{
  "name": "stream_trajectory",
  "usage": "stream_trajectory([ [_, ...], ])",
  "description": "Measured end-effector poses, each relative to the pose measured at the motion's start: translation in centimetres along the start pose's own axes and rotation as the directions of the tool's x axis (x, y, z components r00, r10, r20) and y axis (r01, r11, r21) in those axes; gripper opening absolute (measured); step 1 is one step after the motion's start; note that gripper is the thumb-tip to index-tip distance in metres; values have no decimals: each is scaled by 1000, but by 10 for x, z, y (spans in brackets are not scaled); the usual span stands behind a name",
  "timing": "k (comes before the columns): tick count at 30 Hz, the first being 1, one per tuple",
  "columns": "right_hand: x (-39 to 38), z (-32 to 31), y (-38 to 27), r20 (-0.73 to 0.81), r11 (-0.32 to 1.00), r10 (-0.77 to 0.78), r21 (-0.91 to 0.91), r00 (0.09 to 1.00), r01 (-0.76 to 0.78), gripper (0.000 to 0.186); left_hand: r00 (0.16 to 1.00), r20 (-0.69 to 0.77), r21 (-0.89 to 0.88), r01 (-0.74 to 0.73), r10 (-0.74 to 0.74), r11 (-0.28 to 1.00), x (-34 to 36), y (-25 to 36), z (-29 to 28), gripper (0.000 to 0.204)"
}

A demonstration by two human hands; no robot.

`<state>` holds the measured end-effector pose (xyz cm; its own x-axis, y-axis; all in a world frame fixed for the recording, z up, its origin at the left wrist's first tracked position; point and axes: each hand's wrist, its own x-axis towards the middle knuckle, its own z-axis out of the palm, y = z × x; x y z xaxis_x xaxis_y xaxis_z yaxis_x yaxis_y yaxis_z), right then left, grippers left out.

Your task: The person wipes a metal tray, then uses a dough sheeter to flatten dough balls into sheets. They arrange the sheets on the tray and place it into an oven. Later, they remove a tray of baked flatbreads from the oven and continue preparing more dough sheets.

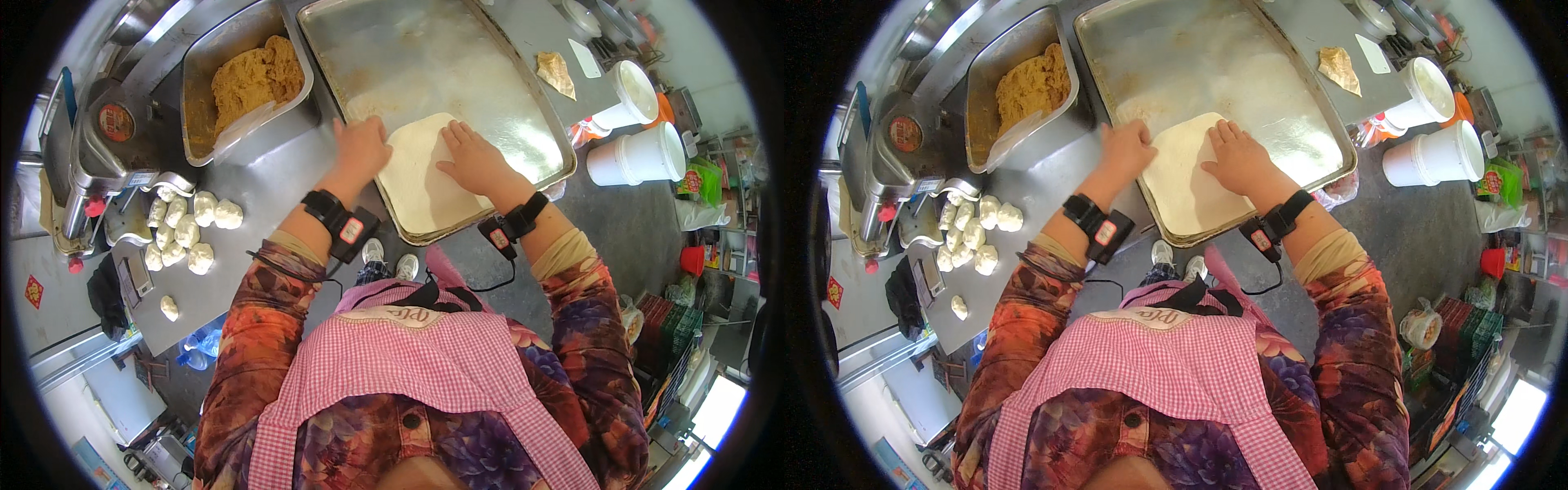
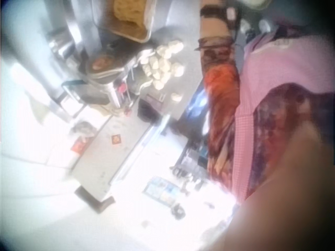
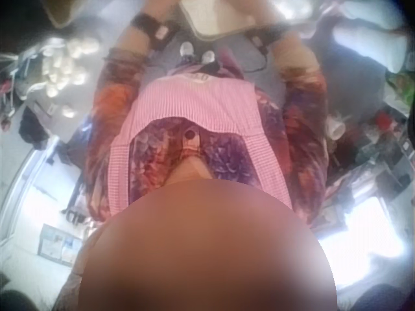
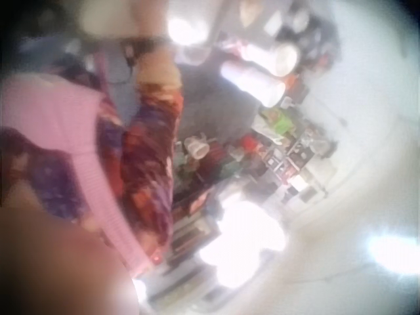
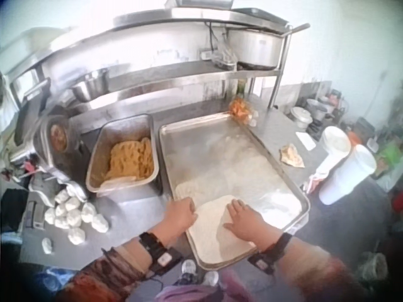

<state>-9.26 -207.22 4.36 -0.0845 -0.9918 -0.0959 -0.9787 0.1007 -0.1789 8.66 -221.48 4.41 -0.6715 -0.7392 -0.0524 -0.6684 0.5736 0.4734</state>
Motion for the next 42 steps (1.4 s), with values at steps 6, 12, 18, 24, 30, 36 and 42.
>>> stream_trajectory([
  [6,-23,-6,-52,-3,876,-479,65,878,478,53,986,-53,206,-146,160,968,11,-23,-14,7],
  [12,-67,8,-51,152,750,-622,398,768,529,52,970,-67,298,-204,233,933,5,-25,-13,11],
  [18,-95,-17,-16,48,984,-99,152,994,90,53,885,-158,260,-392,439,883,-24,-21,-17,18],
  [24,-53,-14,-6,-129,996,-60,61,990,69,52,610,223,-274,-709,760,650,-94,-1,-7,25],
  [30,-12,-11,7,-132,994,43,102,990,-29,48,542,257,-288,-747,800,599,-99,6,0,26],
  [36,28,-12,-22,-55,975,-136,167,989,144,48,590,217,-304,-716,778,628,-99,5,3,25],
  [42,59,5,-77,162,890,-449,165,879,425,48,637,278,-332,-639,719,694,-97,4,7,28],
])
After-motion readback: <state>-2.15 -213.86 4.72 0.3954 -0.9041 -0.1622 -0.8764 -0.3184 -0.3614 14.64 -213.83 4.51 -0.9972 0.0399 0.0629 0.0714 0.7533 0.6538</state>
